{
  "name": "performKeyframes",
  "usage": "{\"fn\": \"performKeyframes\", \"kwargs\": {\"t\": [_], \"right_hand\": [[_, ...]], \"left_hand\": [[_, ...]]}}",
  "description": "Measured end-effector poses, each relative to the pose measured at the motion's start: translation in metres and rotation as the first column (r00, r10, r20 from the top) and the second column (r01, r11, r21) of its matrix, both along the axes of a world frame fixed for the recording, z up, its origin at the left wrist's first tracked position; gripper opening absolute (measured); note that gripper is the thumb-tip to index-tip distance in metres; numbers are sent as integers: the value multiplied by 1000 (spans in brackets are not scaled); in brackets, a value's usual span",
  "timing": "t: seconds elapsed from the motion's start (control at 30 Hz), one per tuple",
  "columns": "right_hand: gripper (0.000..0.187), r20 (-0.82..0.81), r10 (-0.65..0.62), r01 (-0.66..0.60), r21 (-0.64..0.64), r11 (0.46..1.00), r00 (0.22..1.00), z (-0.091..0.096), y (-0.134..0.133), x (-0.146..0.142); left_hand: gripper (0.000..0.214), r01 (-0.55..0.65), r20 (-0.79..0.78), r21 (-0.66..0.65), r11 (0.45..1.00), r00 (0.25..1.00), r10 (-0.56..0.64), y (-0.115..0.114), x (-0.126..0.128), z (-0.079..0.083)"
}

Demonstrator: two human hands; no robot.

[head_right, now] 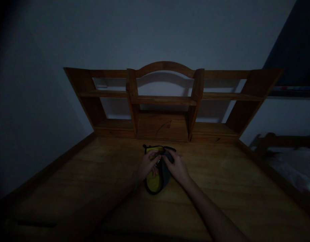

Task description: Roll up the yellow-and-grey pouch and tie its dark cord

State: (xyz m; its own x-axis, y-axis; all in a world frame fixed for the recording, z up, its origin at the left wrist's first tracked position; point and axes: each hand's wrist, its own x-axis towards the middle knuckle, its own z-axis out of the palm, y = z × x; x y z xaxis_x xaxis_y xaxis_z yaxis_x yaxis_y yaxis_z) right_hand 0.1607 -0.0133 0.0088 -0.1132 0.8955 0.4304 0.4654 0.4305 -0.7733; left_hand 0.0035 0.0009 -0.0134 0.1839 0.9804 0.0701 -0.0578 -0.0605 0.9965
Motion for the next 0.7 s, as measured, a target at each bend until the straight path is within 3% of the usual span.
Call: {"fn": "performKeyframes", "kwargs": {"t": [0.7], "right_hand": [[39,-63,69,-72,-37,997,996,2,-2,-1]], "left_hand": [[37,-66,-3,41,997,998,67,1,-1,-1]]}}
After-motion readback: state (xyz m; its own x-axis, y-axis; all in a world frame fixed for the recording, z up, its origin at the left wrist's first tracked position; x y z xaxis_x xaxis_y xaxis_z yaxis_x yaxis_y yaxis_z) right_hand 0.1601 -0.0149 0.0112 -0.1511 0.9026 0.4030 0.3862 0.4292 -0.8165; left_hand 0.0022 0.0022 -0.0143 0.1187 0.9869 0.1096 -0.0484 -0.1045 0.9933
